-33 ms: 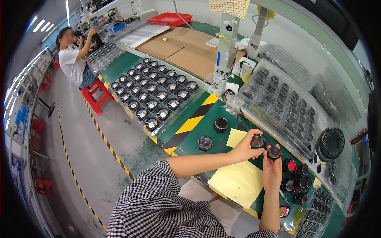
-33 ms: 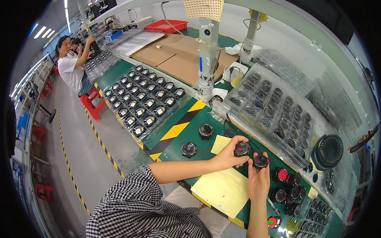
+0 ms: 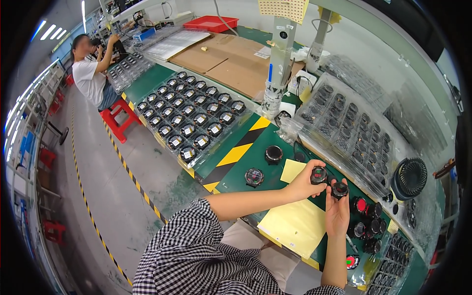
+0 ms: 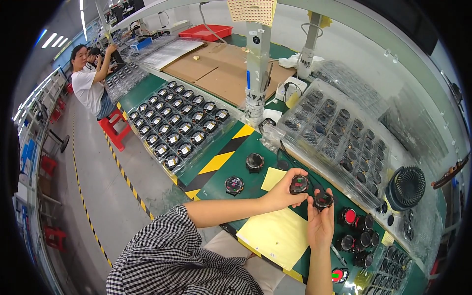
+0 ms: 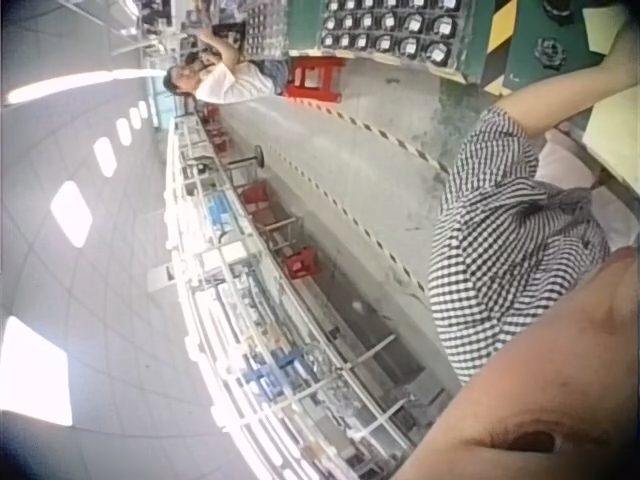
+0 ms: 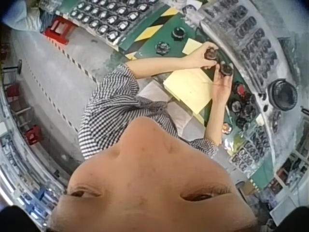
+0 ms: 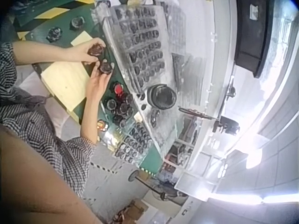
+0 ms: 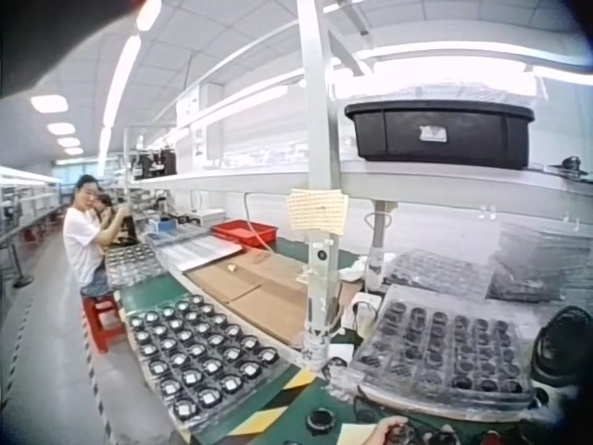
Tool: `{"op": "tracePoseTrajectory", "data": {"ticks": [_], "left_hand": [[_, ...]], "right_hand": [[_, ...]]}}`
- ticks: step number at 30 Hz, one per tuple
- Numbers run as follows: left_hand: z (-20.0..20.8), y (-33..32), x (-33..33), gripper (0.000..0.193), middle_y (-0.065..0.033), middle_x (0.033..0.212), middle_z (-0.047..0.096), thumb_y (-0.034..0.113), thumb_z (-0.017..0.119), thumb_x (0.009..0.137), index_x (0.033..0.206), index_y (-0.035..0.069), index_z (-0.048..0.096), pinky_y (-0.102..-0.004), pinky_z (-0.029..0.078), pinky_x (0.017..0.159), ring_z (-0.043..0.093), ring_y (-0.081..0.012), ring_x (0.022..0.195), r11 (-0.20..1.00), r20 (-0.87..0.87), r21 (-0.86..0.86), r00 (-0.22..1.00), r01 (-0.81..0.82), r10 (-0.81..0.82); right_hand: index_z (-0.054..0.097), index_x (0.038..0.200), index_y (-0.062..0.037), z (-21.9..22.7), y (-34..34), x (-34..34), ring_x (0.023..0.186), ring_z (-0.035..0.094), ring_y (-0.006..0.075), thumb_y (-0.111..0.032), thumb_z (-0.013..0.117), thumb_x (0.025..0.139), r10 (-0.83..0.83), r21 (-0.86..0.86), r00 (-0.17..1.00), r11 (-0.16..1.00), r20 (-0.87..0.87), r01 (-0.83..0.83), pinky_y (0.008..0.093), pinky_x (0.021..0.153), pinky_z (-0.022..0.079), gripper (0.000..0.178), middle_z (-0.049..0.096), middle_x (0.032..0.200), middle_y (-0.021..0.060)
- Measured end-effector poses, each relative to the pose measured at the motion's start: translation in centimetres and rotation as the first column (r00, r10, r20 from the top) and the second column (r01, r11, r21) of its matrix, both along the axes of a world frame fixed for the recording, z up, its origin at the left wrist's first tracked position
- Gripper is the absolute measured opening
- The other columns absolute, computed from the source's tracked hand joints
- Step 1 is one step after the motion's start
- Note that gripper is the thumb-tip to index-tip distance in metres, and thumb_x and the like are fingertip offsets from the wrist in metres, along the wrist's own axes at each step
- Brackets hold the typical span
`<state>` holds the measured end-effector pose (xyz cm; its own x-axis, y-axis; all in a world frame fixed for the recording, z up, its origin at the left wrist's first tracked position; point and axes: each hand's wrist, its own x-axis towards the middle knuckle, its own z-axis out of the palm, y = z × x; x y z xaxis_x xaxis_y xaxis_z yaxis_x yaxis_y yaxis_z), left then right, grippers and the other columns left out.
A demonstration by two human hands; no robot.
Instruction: The person sorts circular electronic components by hand at a workbench, placing them into plastic trays.
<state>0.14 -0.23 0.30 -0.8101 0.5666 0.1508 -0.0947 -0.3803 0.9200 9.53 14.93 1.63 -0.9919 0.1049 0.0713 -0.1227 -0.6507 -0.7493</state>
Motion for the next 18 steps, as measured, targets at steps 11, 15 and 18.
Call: {"op": "tracePoseTrajectory", "data": {"ticks": [11, 15, 18], "left_hand": [[0.08, -0.13, 0.08, 0.054, -0.0038, 0.090, 0.051, -0.003, 0.059, 0.086, 0.131, 0.010, 0.031, -0.0239, 0.046, 0.055, 0.055, -0.0102, 0.066, 0.999, 0.006, 0.005, 0.999, 0.049, -0.049], [0.16, -0.14, 0.19, 0.054, -0.0038, 0.089, 0.051, -0.002, 0.059, 0.086, 0.131, 0.009, 0.031, -0.0238, 0.047, 0.056, 0.055, -0.0101, 0.067, 0.999, 0.002, -0.005, 0.999, 0.054, -0.054], [-0.01, -0.08, 0.33, 0.054, -0.0035, 0.089, 0.051, -0.002, 0.059, 0.086, 0.131, 0.009, 0.031, -0.0237, 0.047, 0.056, 0.055, -0.0101, 0.067, 0.999, -0.007, 0.005, 0.999, 0.046, -0.046]], "right_hand": [[0.020, 0.149, -0.0092, -0.28, 0.13, 0.07, 0.124, 0.050, 0.0250, -0.021, 0.048, 0.100, 0.033, -0.037, 0.999, 0.999, 0.005, -0.032, 0.0331, 0.105, 0.042, 0.057, 0.039, 0.144, 0.0145], [0.020, 0.149, -0.0096, -0.41, 0.25, 0.02, 0.123, 0.050, 0.0239, -0.021, 0.048, 0.100, 0.039, -0.023, 0.999, 0.999, -0.006, -0.039, 0.0324, 0.106, 0.042, 0.057, 0.040, 0.143, 0.0141], [0.020, 0.149, -0.0102, -0.36, 0.21, 0.07, 0.122, 0.051, 0.0231, -0.021, 0.048, 0.100, 0.060, -0.036, 0.998, 0.998, -0.009, -0.060, 0.0319, 0.106, 0.042, 0.057, 0.040, 0.143, 0.0142]]}}
